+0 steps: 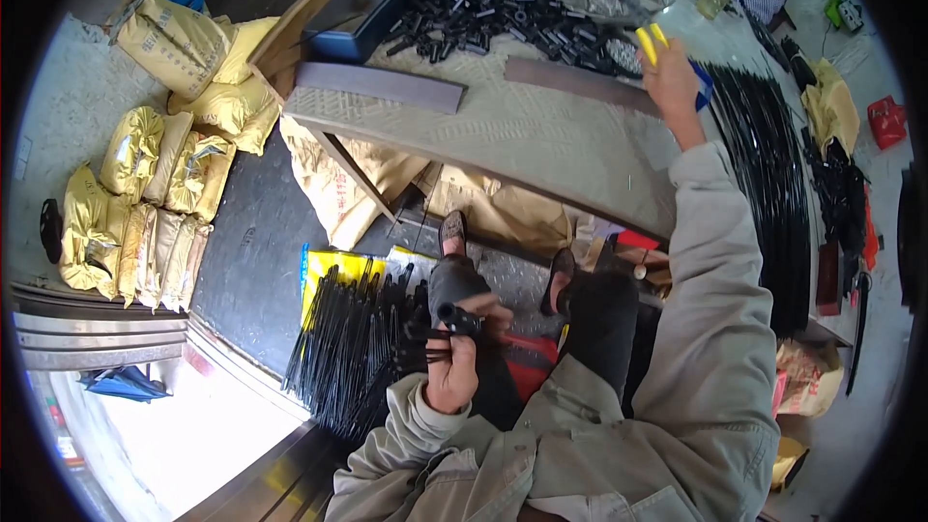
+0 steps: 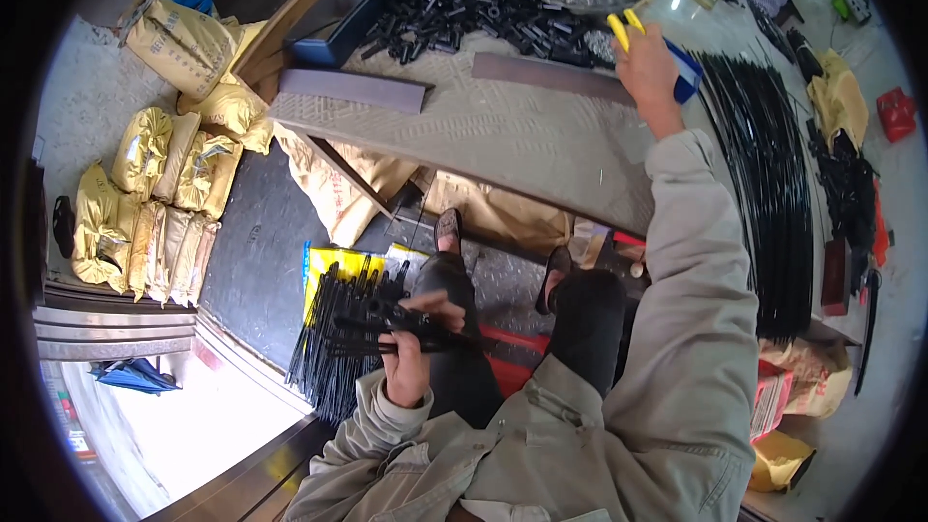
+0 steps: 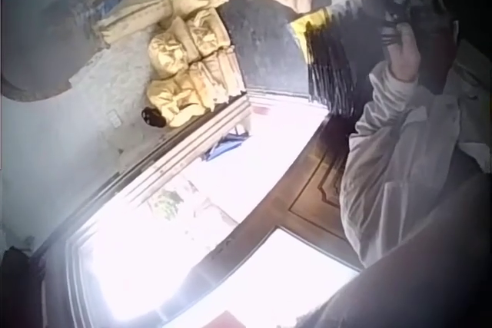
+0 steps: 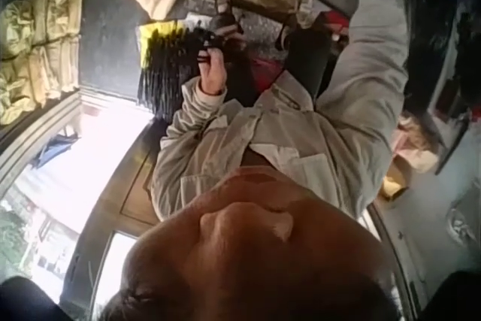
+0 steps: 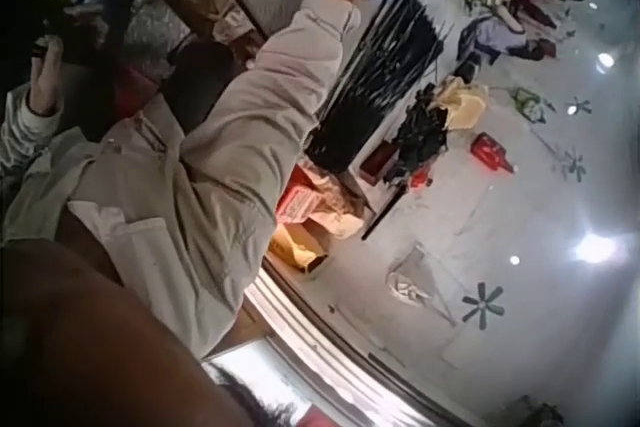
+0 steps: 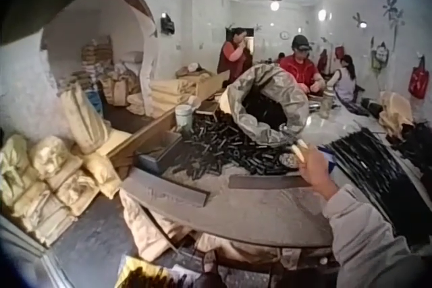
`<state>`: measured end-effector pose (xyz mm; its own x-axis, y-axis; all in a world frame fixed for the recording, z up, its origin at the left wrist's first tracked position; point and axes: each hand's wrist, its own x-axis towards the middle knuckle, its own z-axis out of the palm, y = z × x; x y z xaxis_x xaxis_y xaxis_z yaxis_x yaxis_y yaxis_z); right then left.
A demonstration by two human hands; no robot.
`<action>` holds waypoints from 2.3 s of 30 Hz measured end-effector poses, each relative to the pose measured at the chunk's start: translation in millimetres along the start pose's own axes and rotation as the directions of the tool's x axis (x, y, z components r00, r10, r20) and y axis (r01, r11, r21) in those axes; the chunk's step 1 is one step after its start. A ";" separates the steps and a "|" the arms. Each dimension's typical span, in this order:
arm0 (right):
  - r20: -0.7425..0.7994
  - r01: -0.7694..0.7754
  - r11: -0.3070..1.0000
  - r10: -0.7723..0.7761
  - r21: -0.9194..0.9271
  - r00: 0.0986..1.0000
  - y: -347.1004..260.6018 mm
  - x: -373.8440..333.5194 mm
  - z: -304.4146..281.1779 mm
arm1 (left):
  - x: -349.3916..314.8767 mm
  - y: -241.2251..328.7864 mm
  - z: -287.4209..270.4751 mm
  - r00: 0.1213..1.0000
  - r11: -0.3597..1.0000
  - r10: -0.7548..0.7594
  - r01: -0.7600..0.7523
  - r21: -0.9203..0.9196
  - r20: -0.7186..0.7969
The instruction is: Assembling bundles of black cables by attaching plastic components and trimming them with pliers.
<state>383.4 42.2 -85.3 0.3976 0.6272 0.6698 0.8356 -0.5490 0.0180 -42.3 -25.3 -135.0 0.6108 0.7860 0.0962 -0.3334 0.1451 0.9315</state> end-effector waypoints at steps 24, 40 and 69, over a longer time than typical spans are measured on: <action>0.005 -0.010 -0.037 -0.143 0.999 0.990 -139.7 -254.1 -214.1 | -71.7 6.4 32.4 0.978 0.975 0.111 -0.142 0.171 0.178; 0.091 -0.105 -0.090 -0.150 0.990 0.985 -145.4 -253.2 -232.2 | -72.5 43.6 46.5 0.963 0.982 0.105 -0.140 0.130 0.247; -0.080 0.109 0.200 -0.146 0.974 0.986 -149.8 -248.6 -227.0 | -70.6 25.1 41.6 0.936 0.902 0.281 -0.333 0.274 0.211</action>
<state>73.4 -156.9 -86.0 0.2399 0.6540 0.7174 0.5794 0.4965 -0.6464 -63.9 -102.1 -103.9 0.6294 0.6498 0.4262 -0.3074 -0.2955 0.9045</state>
